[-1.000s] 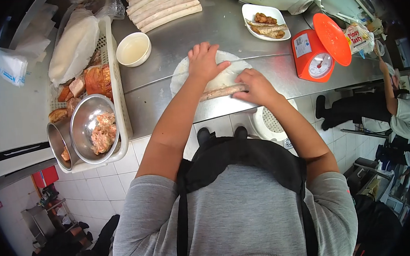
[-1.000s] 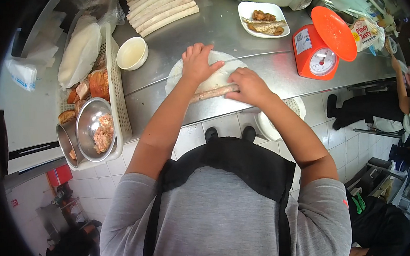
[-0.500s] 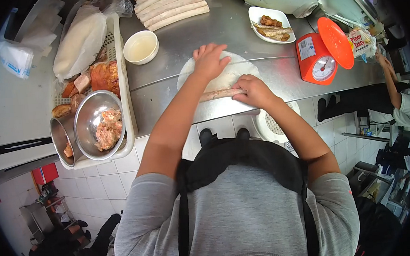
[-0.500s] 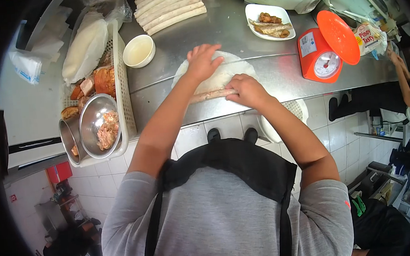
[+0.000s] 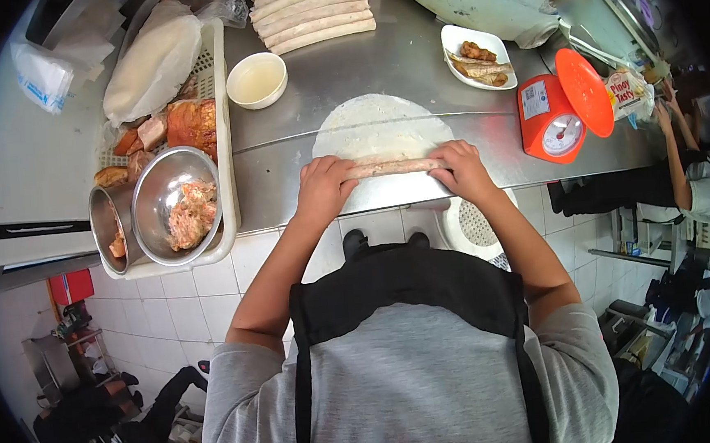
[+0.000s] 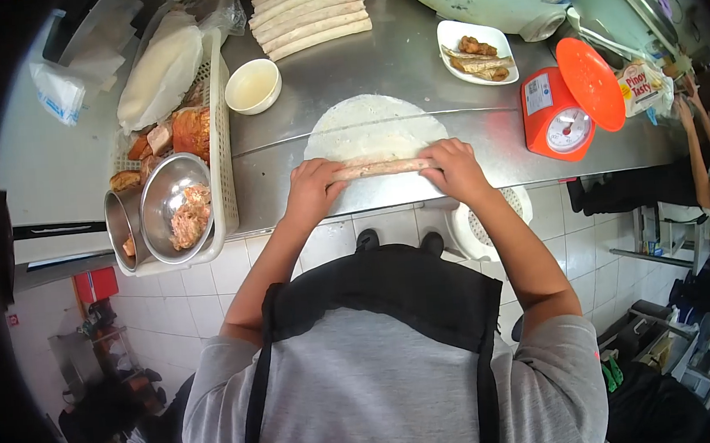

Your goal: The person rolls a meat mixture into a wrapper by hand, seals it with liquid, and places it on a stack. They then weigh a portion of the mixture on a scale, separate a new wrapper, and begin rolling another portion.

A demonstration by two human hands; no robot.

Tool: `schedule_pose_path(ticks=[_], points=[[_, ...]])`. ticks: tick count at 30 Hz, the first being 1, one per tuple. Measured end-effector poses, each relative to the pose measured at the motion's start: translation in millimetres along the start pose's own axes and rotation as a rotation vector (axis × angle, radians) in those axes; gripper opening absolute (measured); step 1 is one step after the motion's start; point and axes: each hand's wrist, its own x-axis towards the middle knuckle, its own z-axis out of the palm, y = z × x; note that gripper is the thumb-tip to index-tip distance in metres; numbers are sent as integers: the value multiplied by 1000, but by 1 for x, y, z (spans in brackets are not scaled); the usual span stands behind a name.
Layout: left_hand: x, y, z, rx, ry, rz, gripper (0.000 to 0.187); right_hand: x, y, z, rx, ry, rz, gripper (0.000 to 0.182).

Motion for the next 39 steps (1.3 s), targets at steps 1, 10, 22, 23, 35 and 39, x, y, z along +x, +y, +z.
schedule_pose_path(ticks=[1,10,22,23,35,39], points=[[-2,-1,-1,-12,25,9,26,-2,3,-1,32,-7,48,23],[23,-2,-3,221,-4,1,25,17,1,2,-142,50,115,24],[40,10,31,-55,-46,108,27,43,-26,28,60,-17,-11,31],[41,10,30,-57,-57,108,26,45,-23,27,67,-49,-13,30],[24,-15,6,-28,-45,-44,30,69,-31,27,116,-229,-39,27],[13,-26,-4,16,63,-11,32,75,-53,28,209,-110,-79,28]])
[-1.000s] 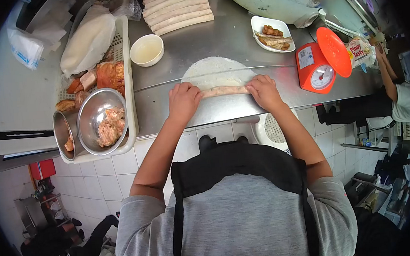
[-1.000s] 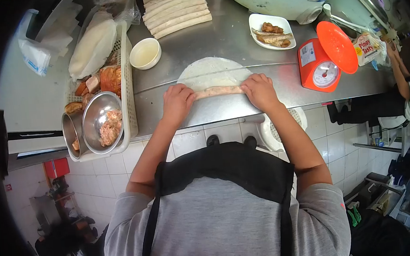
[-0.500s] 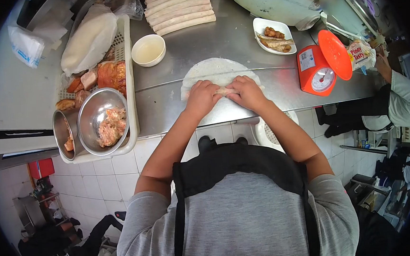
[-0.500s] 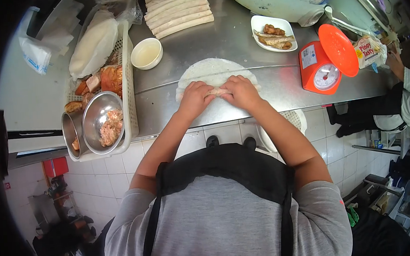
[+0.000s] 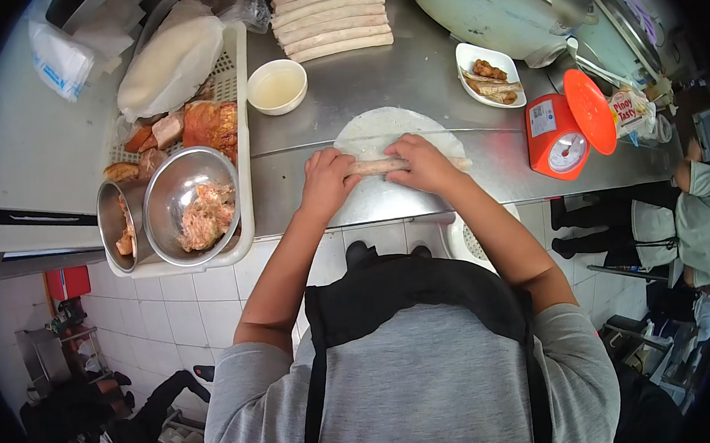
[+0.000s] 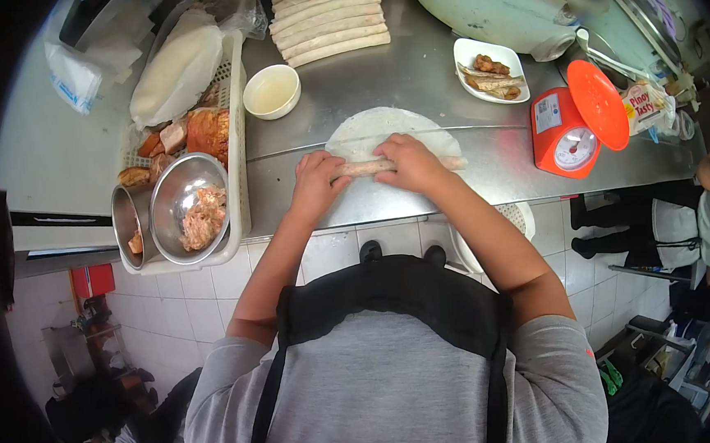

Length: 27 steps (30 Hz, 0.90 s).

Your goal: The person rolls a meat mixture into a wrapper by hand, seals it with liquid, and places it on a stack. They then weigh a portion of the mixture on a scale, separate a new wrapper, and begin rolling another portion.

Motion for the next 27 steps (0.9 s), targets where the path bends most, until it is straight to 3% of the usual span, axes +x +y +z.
schedule_pose_path(ticks=[6,9,13,14,16,27], points=[[-7,-7,-2,-6,3,-7,29,3,3,12,52,-102,98,29],[-9,-12,1,-3,22,14,24,14,-10,16,-72,32,-65,25],[-6,-13,4,-42,18,92,15,18,9,63,-37,28,-81,18],[-4,-9,1,-33,-4,109,16,21,21,73,-138,24,-154,18],[-8,-18,2,-38,14,136,25,24,-2,53,-170,-115,-65,20],[-11,-4,-8,171,-46,58,42,-26,8,19,-246,89,83,24]])
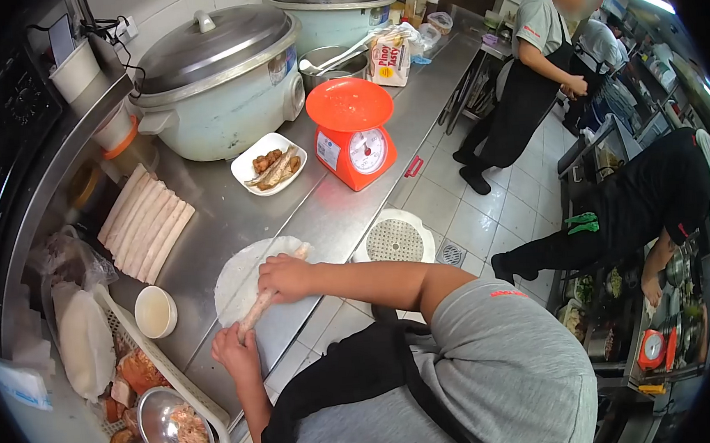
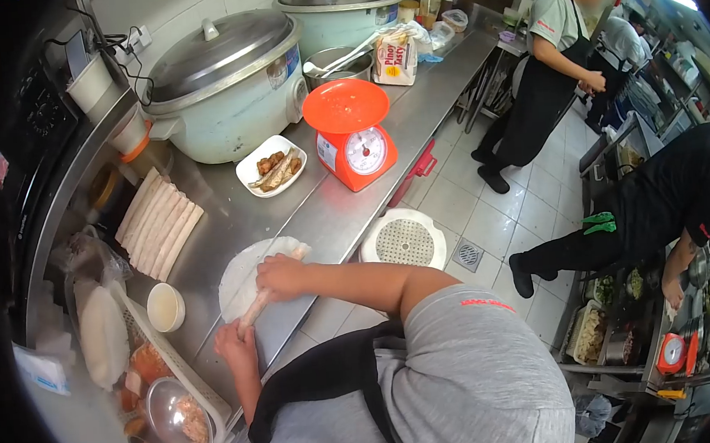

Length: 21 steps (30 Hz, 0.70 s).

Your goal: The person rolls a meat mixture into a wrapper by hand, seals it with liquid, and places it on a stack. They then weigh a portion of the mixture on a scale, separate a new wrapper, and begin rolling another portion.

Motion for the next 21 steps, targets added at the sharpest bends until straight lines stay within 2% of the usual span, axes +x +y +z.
schedule_pose_path(ticks=[4,6,8,11,12,19,21], points=[[12,28,10,-29,107,109,46,-6,11,3,5,32,4,27],[16,29,24,-75,39,153,44,-6,23,7,24,26,-46,28],[18,32,28,-78,43,117,38,-11,36,2,91,147,-152,26],[14,30,23,-113,108,53,34,-30,51,-26,121,145,-7,21],[13,24,24,-108,105,45,34,-36,49,-31,25,106,71,22],[17,22,14,-82,136,-98,19,-27,54,-43,82,-20,205,16],[25,19,15,-102,72,-222,13,-19,52,-42,9,14,272,16]])
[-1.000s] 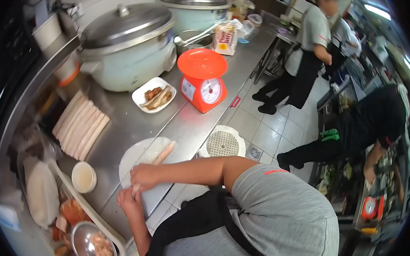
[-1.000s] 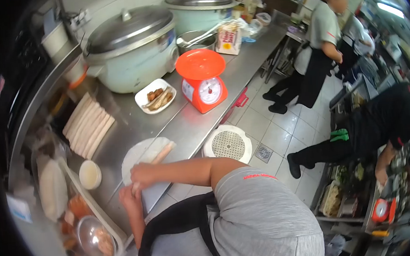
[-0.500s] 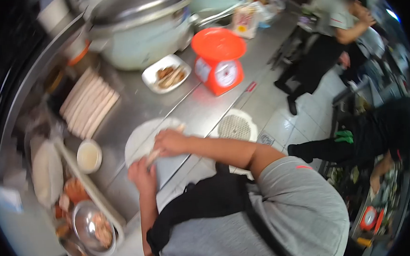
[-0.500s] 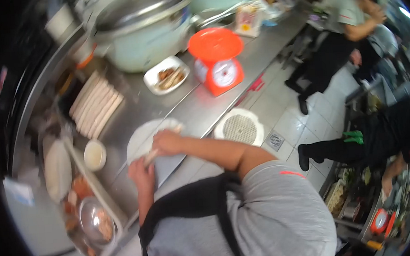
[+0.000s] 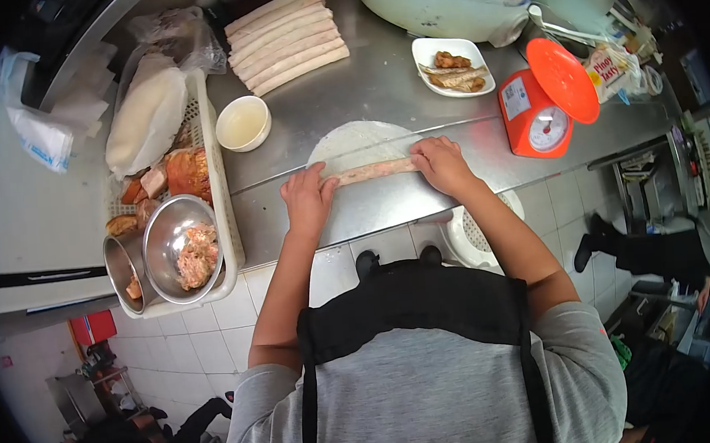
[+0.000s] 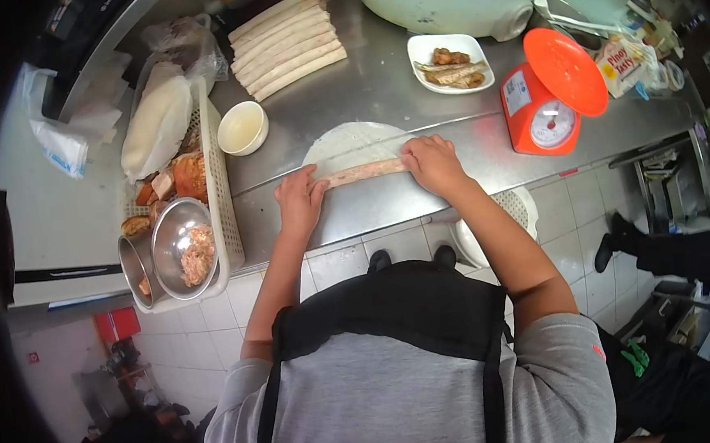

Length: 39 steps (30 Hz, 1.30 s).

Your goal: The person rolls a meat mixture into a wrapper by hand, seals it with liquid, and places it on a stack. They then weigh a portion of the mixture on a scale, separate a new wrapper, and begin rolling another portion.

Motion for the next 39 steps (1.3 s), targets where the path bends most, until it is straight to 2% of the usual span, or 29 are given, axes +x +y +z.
schedule_pose_path(ticks=[1,2,5,7,8,10,14,17,22,26,29,35,38,39], points=[[4,0,1,-6,-27,-64,11,2,-4,2,-58,48,40,16],[7,-1,1,40,-11,-16,12,5,-8,4,-114,97,80,17],[13,2,0,162,30,95,15,13,-18,12,-147,141,-133,21],[15,8,2,215,54,129,17,15,-33,16,-2,125,-295,24],[16,13,6,146,63,183,19,16,-37,18,69,114,-374,25],[18,25,16,4,76,293,24,19,-36,26,53,84,-337,27],[17,31,27,-52,-34,236,26,21,-32,28,76,18,-306,29],[21,29,27,-54,-81,233,26,31,-33,21,108,-157,-246,30],[26,28,23,-58,-151,231,24,38,-48,27,40,-131,-275,26],[23,22,19,-101,-95,237,23,29,-31,19,52,-74,-344,24],[19,7,17,-124,1,200,23,11,-6,0,20,-47,-129,23],[22,-1,4,-6,29,169,18,18,7,-5,35,-115,8,14],[32,-3,10,-14,-36,42,13,25,-11,-4,-95,-48,127,13],[37,-1,8,24,-74,48,12,30,-15,0,-105,22,39,13]])
